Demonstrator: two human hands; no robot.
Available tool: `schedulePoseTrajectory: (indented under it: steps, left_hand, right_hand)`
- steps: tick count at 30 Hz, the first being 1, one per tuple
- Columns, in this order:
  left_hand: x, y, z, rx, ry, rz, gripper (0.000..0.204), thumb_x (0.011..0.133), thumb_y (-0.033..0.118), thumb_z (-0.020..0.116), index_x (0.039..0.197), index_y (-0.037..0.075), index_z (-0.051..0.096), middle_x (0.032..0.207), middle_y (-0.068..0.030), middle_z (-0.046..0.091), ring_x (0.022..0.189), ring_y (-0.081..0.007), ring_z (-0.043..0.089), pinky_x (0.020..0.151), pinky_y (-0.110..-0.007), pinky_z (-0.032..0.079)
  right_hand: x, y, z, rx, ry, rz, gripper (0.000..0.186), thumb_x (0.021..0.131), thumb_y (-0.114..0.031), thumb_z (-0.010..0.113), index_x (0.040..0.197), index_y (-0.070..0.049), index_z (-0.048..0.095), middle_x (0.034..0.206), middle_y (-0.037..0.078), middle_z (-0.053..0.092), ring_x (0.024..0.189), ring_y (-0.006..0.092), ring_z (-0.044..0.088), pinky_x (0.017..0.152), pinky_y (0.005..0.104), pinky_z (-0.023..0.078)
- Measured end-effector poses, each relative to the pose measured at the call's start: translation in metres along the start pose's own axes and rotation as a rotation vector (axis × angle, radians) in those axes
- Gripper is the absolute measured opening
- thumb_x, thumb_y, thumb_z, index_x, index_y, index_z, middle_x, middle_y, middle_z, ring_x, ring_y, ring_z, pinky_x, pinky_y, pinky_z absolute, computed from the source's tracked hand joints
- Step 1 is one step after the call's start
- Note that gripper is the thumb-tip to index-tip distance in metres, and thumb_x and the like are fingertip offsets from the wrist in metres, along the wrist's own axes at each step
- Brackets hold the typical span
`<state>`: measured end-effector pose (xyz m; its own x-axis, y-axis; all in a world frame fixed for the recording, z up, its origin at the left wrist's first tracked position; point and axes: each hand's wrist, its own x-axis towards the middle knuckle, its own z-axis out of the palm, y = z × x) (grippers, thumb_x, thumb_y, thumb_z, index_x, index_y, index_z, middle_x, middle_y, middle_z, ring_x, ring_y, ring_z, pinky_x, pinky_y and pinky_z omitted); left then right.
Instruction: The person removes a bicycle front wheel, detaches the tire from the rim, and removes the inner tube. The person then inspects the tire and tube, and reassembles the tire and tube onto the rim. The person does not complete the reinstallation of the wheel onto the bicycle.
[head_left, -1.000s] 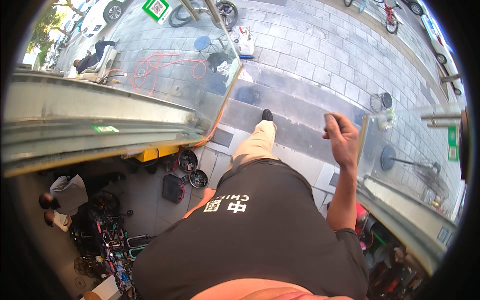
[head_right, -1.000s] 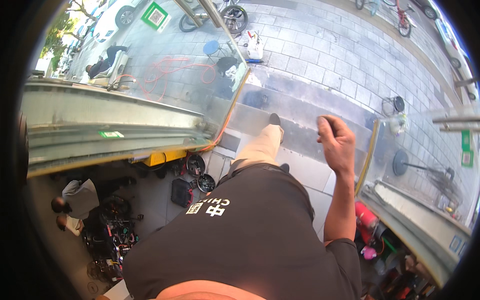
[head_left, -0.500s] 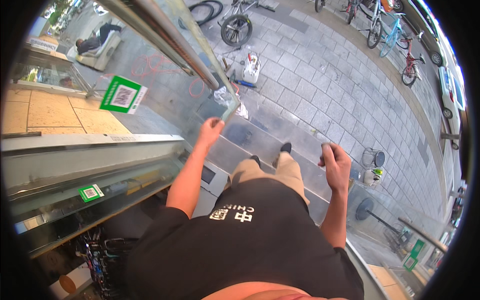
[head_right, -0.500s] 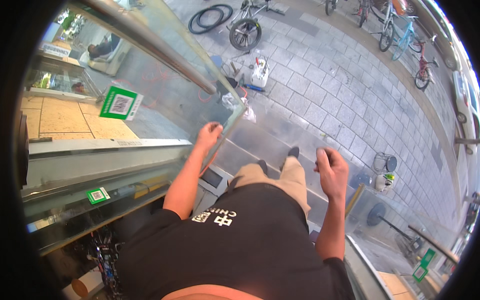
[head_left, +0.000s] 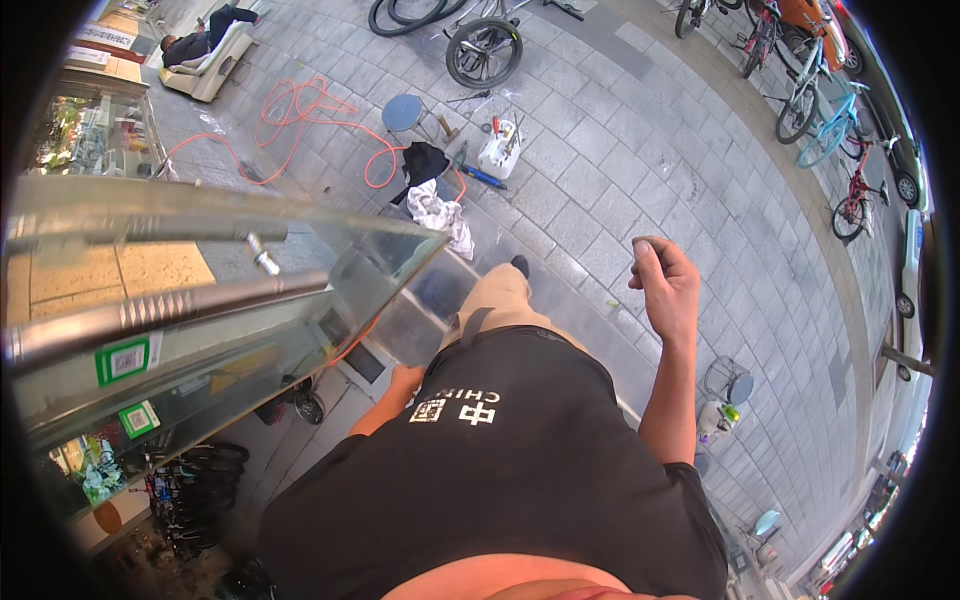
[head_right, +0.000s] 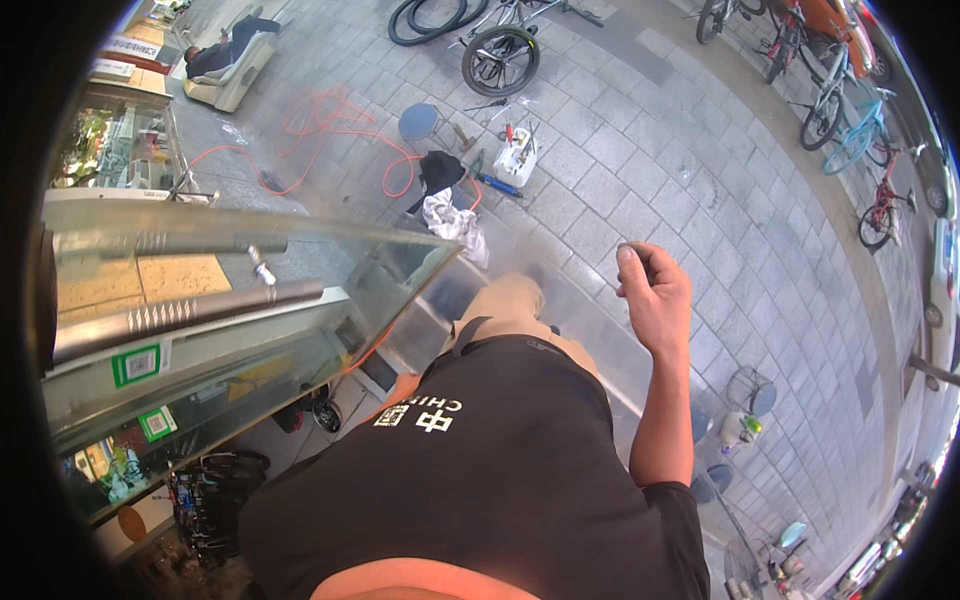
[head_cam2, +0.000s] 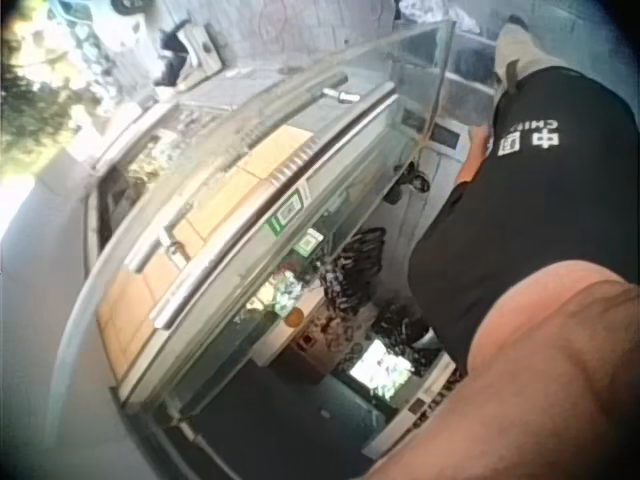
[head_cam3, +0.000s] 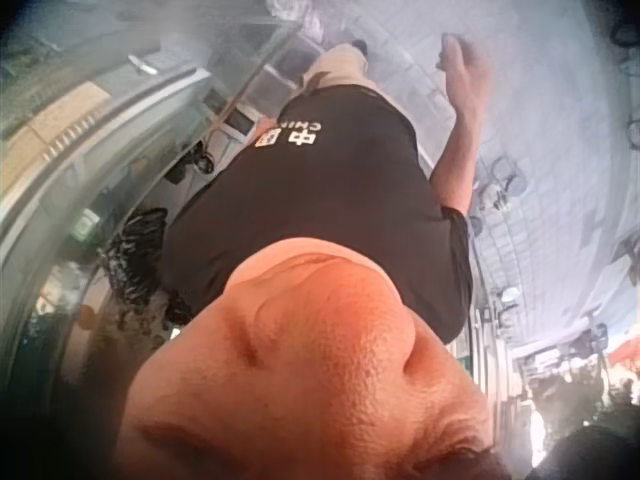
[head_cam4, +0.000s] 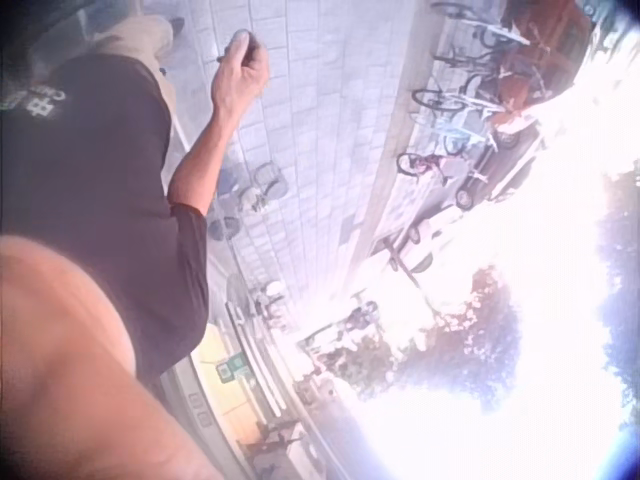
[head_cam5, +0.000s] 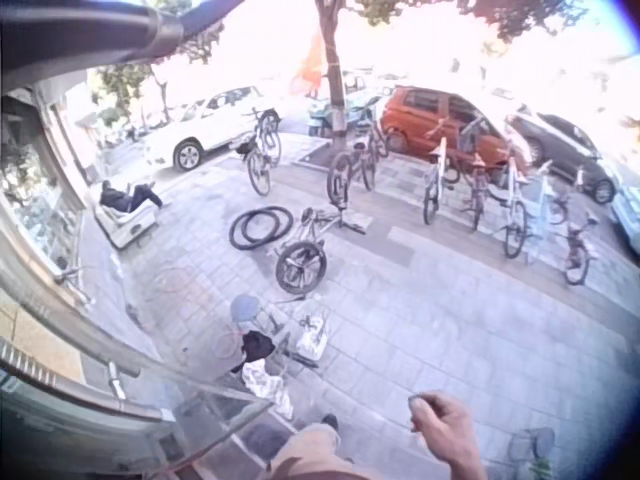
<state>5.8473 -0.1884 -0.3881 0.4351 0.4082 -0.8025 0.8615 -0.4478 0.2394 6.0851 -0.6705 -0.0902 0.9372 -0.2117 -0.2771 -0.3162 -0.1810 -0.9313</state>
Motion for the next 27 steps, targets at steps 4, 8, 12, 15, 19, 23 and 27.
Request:
schedulePoseTrajectory:
  steps: [4, 8, 12, 15, 19, 23, 27]
  left_hand:
    - [0.05, 0.056, 0.036, 0.021, -0.114, 0.068, 0.04, 0.086, 0.03, 0.079, 0.098, -0.008, 0.078, 0.083, -0.0176, 0.075, 0.071, -0.0301, 0.073, 0.064, -0.046, 0.056]
    - [0.162, 0.173, 0.072, -0.263, -0.11, -0.115, 0.035, 0.089, 0.028, 0.075, 0.105, -0.002, 0.076, 0.08, -0.0127, 0.071, 0.066, -0.0235, 0.067, 0.053, -0.04, 0.049]
    - [0.213, 0.328, 0.073, -0.552, 0.117, 0.016, 0.04, 0.094, 0.03, 0.077, 0.119, 0.0, 0.071, 0.094, -0.008, 0.073, 0.067, -0.0153, 0.067, 0.053, -0.03, 0.048]
    - [0.257, 0.412, 0.09, -0.699, 0.195, 0.11, 0.042, 0.095, 0.032, 0.078, 0.12, 0.0, 0.071, 0.102, -0.0087, 0.075, 0.074, -0.0161, 0.071, 0.058, -0.03, 0.051]
    - [0.327, 0.443, 0.188, -0.798, 0.296, 0.025, 0.045, 0.096, 0.034, 0.076, 0.123, -0.001, 0.071, 0.104, -0.0098, 0.076, 0.075, -0.019, 0.072, 0.062, -0.033, 0.053]
    - [0.327, 0.424, 0.295, -0.498, 0.114, -0.245, 0.053, 0.087, 0.041, 0.079, 0.113, -0.005, 0.076, 0.098, -0.021, 0.078, 0.084, -0.0314, 0.074, 0.072, -0.048, 0.058]
    - [0.352, 0.387, 0.368, -0.526, 0.121, 0.043, 0.054, 0.079, 0.045, 0.087, 0.104, -0.001, 0.077, 0.09, -0.0225, 0.077, 0.076, -0.0251, 0.073, 0.071, -0.048, 0.054]
  right_hand:
    - [0.096, 0.045, -0.019, 0.058, 0.035, -0.009, 0.031, 0.105, -0.027, 0.071, 0.114, 0.002, 0.074, 0.084, 0.002, 0.068, 0.072, 0.0091, 0.062, 0.066, 0.0269, 0.054]
    - [0.212, 0.075, -0.017, -0.006, 0.04, 0.048, 0.031, 0.105, -0.028, 0.072, 0.112, 0.002, 0.075, 0.08, 0.002, 0.067, 0.069, 0.0088, 0.062, 0.065, 0.0266, 0.053]
    - [0.319, 0.076, 0.003, -0.049, -0.076, 0.032, 0.029, 0.104, -0.026, 0.071, 0.11, 0.003, 0.075, 0.078, 0.003, 0.067, 0.067, 0.0087, 0.062, 0.064, 0.0272, 0.053]
    - [0.412, 0.086, 0.012, -0.049, -0.197, -0.04, 0.029, 0.104, -0.025, 0.072, 0.11, 0.003, 0.075, 0.079, 0.002, 0.068, 0.067, 0.0088, 0.062, 0.063, 0.0269, 0.053]
    - [0.558, 0.114, 0.041, -0.084, -0.382, -0.121, 0.029, 0.104, -0.025, 0.072, 0.11, 0.003, 0.075, 0.081, 0.002, 0.068, 0.069, 0.0084, 0.062, 0.064, 0.0269, 0.054]
    - [0.653, 0.077, 0.086, -0.09, -0.502, -0.182, 0.028, 0.105, -0.024, 0.071, 0.109, 0.003, 0.075, 0.08, 0.002, 0.067, 0.069, 0.0089, 0.062, 0.064, 0.0278, 0.054]
    - [0.745, 0.045, 0.087, -0.043, -0.502, -0.198, 0.029, 0.105, -0.026, 0.071, 0.109, 0.002, 0.075, 0.082, 0.001, 0.067, 0.07, 0.0071, 0.061, 0.063, 0.027, 0.054]
